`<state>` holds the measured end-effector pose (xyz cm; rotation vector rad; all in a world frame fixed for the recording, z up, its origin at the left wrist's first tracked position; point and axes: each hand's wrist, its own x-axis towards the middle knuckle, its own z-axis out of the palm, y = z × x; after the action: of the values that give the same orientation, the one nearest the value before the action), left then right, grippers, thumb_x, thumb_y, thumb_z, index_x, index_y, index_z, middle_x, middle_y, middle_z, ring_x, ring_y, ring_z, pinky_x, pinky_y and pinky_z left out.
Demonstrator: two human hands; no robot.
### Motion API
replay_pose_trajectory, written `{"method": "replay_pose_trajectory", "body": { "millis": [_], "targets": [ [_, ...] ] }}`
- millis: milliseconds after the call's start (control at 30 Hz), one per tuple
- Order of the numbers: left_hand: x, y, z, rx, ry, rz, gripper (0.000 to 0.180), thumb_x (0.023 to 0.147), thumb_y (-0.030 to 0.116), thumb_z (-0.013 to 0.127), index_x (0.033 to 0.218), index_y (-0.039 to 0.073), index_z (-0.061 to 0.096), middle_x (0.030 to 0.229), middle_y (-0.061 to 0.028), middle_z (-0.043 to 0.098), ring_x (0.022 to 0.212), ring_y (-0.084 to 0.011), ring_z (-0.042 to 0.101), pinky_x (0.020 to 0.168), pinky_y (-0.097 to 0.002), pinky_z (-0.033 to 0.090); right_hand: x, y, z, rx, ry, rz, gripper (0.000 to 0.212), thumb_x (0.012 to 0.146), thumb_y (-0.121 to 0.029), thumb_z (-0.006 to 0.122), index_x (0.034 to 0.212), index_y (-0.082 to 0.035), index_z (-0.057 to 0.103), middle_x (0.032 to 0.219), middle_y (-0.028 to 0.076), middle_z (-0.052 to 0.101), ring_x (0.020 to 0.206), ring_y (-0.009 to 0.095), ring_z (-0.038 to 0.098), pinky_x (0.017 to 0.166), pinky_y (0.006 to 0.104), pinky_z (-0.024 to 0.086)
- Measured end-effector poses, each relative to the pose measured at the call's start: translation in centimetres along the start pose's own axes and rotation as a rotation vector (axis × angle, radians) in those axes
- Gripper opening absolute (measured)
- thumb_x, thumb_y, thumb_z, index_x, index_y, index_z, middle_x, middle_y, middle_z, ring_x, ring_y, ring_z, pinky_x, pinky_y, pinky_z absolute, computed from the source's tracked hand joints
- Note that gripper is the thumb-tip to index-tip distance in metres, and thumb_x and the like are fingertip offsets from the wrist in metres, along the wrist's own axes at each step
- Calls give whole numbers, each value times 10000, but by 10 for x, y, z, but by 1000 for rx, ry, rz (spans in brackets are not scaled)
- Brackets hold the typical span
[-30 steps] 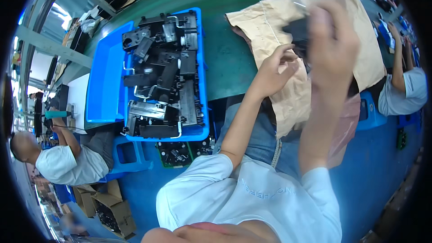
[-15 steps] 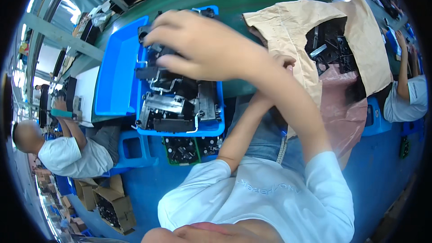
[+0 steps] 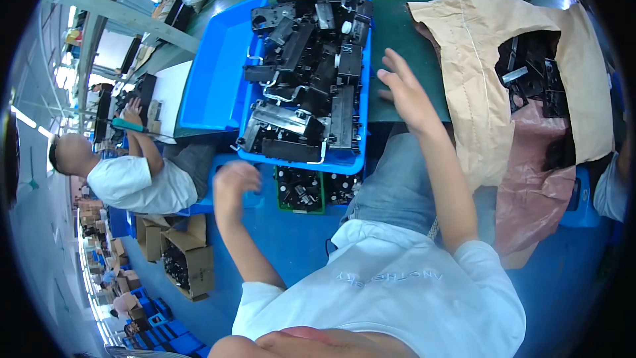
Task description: Assembling mechanical parts on a factory production line.
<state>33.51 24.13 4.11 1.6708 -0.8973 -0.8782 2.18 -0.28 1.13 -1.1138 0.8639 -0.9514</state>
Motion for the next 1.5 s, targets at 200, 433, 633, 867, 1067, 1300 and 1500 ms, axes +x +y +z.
{"method": "replay_pose_trajectory", "body": {
  "millis": [200,433,633,867,1067,1300,1500],
  "targets": [
    [119,-15,-98,-367,570,-317,825,900,509,636,1432,-46,335,1488,-285,309,1149,-448,574,847,-539,564,3,0,27,86,-156,85,636,1015,-358,411,1566,-97,231,1567,145,321,1447,277,306,1137,479,308],
    [183,-50,-160,-362,419,-346,453,794,84,524,1223,-46,466,1191,-233,568,1062,-419,615,812,-617,563,6,5,21,117,-206,105,686,987,-376,449,1586,-155,198,1593,143,271,1462,305,265,1122,581,277],
    [81,-88,-228,-416,638,-277,483,771,89,518,1233,-50,505,1149,-218,593,1047,-380,618,911,-531,533,12,3,12,37,-197,115,733,968,-351,495,1596,-178,159,1609,108,257,1469,312,254,1108,589,288],
    [-87,-143,-295,-327,921,-296,465,742,107,524,1178,-53,500,1113,-192,590,947,-357,637,734,-485,574,48,13,47,40,-304,111,805,950,-371,515,1603,-159,94,1556,121,353,1343,266,421,1086,468,333],
    [-176,-143,-264,-322,1049,-388,662,711,132,542,1356,16,445,1244,-179,563,1065,-381,604,783,-527,572,77,38,138,118,-269,126,861,940,-439,473,1581,-38,60,1622,204,182,1491,310,216,1187,406,205],
    [-221,-162,-231,-369,1035,-342,566,711,98,549,1257,-25,465,1149,-186,555,963,-353,612,663,-504,554,94,35,226,72,-143,175,792,917,-385,457,1557,-16,171,1553,246,305,1442,369,305,1156,431,289],
    [-256,-176,-240,-325,1023,-365,631,687,76,557,1305,-5,460,1231,-163,526,1105,-349,550,823,-556,513,142,59,277,25,-145,109,812,912,-448,438,1567,-51,171,1531,278,319,1414,408,331,1152,448,307]
  ]
}}
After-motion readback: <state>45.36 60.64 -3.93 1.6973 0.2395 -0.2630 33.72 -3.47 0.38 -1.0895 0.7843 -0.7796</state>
